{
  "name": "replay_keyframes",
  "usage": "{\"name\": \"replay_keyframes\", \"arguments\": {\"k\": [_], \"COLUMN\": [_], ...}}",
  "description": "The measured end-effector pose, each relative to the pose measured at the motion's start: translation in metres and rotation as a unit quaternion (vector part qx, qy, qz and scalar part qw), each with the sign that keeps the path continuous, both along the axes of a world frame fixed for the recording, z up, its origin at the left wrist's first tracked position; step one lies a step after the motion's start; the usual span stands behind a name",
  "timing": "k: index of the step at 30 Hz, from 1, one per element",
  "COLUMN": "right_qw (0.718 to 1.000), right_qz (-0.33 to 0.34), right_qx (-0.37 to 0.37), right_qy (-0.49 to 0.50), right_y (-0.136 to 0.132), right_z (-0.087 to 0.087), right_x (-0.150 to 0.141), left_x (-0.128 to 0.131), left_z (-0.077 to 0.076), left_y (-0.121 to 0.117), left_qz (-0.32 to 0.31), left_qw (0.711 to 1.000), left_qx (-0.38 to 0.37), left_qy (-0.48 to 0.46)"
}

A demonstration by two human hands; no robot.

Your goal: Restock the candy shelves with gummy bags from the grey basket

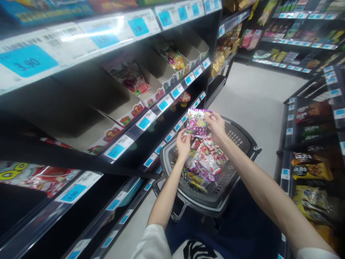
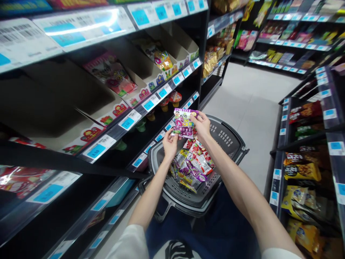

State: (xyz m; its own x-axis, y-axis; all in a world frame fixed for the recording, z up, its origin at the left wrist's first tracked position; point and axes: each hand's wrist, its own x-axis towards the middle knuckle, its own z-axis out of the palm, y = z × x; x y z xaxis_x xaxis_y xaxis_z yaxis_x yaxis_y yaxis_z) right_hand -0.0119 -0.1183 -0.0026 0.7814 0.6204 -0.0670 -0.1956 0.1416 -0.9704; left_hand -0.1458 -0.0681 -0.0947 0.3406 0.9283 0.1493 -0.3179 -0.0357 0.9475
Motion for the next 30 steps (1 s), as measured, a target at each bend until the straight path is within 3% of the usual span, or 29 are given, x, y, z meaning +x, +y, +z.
{"name": "replay_keyframes", "arguments": {"k": [5,11,16,19,24,30], "right_qw": [0.996,1.000,1.000,0.996,0.954,0.885], "right_qz": [0.083,0.016,-0.023,-0.039,-0.082,-0.153], "right_qx": [-0.006,-0.003,0.005,-0.012,-0.106,-0.154], "right_qy": [0.016,-0.014,-0.020,-0.084,-0.269,-0.412], "right_y": [-0.001,0.006,0.013,0.016,0.021,0.039], "right_z": [-0.005,-0.026,-0.059,-0.080,-0.102,-0.093], "right_x": [0.007,0.036,0.082,0.117,0.175,0.251], "left_x": [0.009,0.032,0.061,0.088,0.143,0.214], "left_z": [0.000,0.000,0.007,0.006,-0.005,-0.014], "left_y": [-0.004,-0.010,-0.009,-0.003,0.014,0.036], "left_qz": [0.043,0.036,0.041,0.026,0.016,0.004], "left_qw": [0.998,0.982,0.947,0.935,0.919,0.908], "left_qx": [0.016,0.087,0.194,0.238,0.280,0.298], "left_qy": [0.042,0.162,0.253,0.263,0.276,0.295]}}
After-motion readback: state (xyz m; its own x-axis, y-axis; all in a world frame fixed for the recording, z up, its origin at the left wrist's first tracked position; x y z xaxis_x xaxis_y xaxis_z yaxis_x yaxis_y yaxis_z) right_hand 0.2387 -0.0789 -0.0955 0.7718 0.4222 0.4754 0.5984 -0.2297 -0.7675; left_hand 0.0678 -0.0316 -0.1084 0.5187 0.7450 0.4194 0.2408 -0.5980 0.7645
